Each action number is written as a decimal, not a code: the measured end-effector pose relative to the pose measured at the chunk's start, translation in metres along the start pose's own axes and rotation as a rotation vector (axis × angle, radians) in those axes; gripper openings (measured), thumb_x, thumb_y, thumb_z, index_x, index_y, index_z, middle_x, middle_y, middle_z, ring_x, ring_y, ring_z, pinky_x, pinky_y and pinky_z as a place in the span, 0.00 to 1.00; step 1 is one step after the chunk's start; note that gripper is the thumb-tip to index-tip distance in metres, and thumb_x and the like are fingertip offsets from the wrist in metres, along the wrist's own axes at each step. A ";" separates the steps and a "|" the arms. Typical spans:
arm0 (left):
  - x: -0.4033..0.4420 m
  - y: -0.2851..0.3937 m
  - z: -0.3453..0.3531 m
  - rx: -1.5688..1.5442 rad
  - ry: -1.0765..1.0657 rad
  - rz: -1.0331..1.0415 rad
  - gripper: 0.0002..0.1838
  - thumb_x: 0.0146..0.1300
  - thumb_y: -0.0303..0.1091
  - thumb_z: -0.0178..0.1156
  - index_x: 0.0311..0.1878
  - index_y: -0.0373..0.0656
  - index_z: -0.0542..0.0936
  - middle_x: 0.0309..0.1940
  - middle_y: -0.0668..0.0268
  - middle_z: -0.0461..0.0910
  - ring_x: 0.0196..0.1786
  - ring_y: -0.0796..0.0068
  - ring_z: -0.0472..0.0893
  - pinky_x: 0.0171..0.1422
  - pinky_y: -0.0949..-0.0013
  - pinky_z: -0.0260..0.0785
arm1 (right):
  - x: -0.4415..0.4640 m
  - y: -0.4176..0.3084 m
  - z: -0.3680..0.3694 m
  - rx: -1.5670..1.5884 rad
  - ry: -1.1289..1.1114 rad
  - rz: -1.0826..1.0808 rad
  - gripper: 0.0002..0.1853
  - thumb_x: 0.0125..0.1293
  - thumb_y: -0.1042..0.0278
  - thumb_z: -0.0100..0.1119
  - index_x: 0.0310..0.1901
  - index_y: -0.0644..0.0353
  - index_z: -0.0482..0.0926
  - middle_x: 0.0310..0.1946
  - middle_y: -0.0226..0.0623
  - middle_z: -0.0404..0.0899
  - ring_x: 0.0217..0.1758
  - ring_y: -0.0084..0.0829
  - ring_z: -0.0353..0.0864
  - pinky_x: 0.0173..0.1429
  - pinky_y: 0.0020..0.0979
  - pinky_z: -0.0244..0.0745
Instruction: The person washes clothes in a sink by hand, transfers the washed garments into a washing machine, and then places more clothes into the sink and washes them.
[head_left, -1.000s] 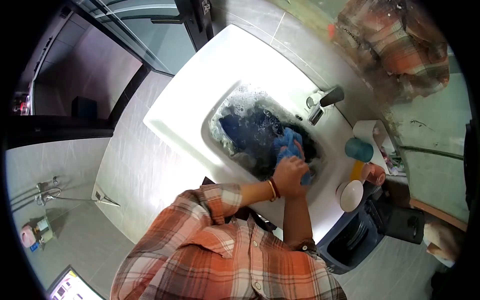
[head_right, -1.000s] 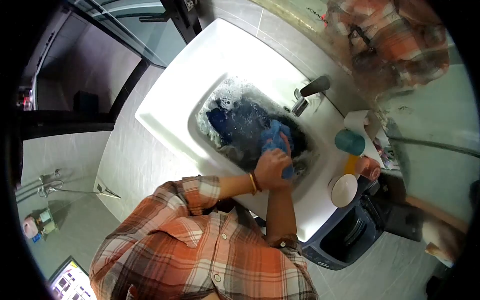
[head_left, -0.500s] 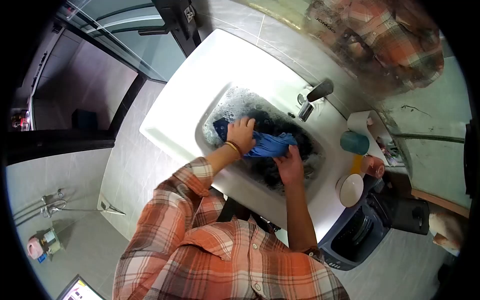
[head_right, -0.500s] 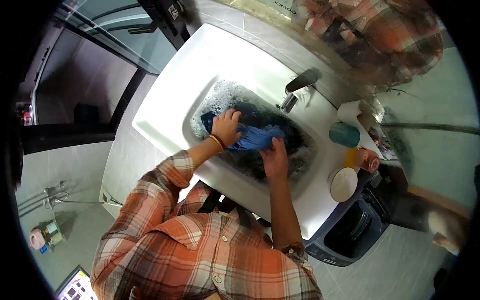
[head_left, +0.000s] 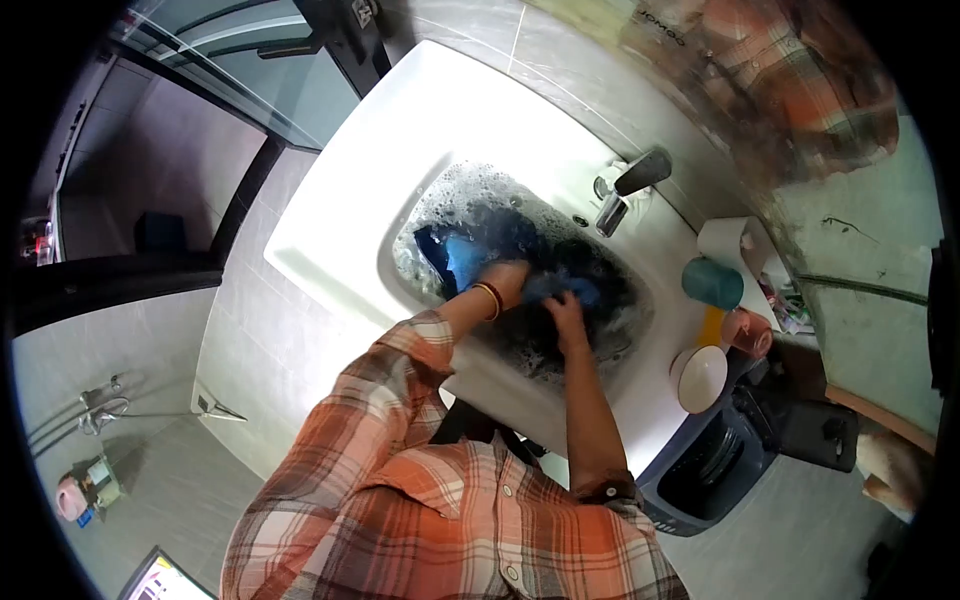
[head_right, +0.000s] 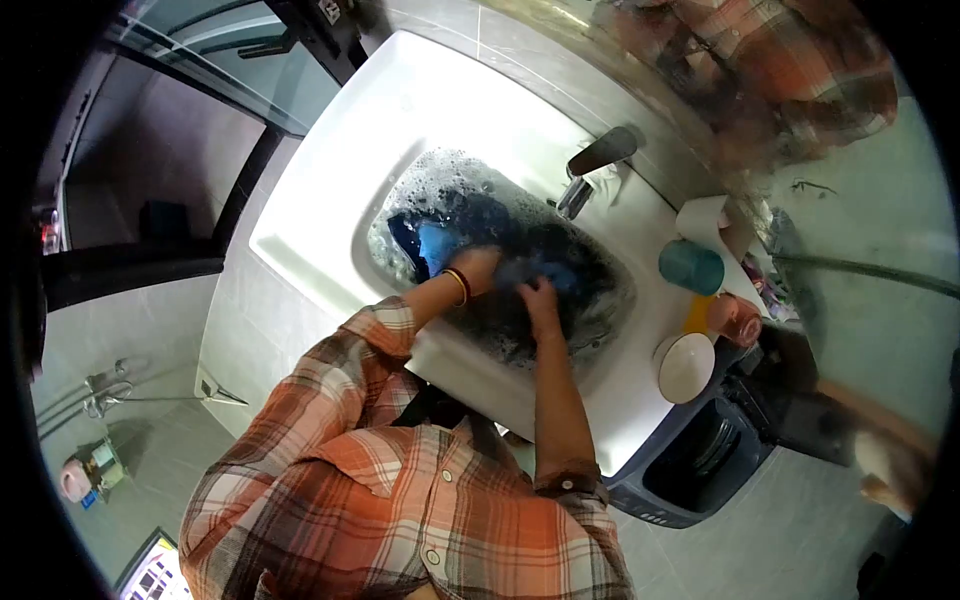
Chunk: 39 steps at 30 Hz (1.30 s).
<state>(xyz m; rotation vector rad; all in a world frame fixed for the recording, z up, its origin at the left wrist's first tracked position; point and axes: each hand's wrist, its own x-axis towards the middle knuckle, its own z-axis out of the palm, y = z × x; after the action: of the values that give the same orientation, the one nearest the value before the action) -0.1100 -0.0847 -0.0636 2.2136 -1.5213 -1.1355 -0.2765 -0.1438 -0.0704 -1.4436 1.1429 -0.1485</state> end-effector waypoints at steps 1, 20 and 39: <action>-0.006 0.008 -0.008 -0.079 0.059 0.099 0.22 0.50 0.34 0.58 0.50 0.42 0.70 0.39 0.50 0.77 0.43 0.50 0.77 0.46 0.56 0.70 | -0.010 0.002 -0.004 0.121 0.069 -0.078 0.26 0.56 0.60 0.56 0.54 0.64 0.68 0.52 0.48 0.69 0.55 0.41 0.68 0.58 0.35 0.62; -0.020 0.007 -0.030 0.057 0.442 0.244 0.19 0.52 0.50 0.59 0.39 0.45 0.73 0.28 0.60 0.78 0.33 0.58 0.78 0.38 0.58 0.68 | -0.039 -0.047 0.023 0.984 0.132 0.354 0.21 0.63 0.58 0.50 0.53 0.63 0.69 0.51 0.42 0.70 0.54 0.38 0.70 0.57 0.36 0.67; -0.084 0.089 -0.060 -0.156 0.657 0.609 0.19 0.31 0.28 0.61 0.35 0.48 0.78 0.50 0.64 0.70 0.55 0.60 0.67 0.56 0.56 0.55 | -0.047 -0.079 -0.025 1.127 -0.485 0.380 0.37 0.59 0.34 0.44 0.62 0.54 0.60 0.59 0.36 0.65 0.62 0.41 0.63 0.63 0.42 0.59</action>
<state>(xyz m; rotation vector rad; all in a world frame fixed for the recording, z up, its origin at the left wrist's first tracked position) -0.1432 -0.0647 0.0664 1.5907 -1.5496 -0.2837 -0.2749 -0.1454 0.0250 -0.2235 0.6863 -0.1288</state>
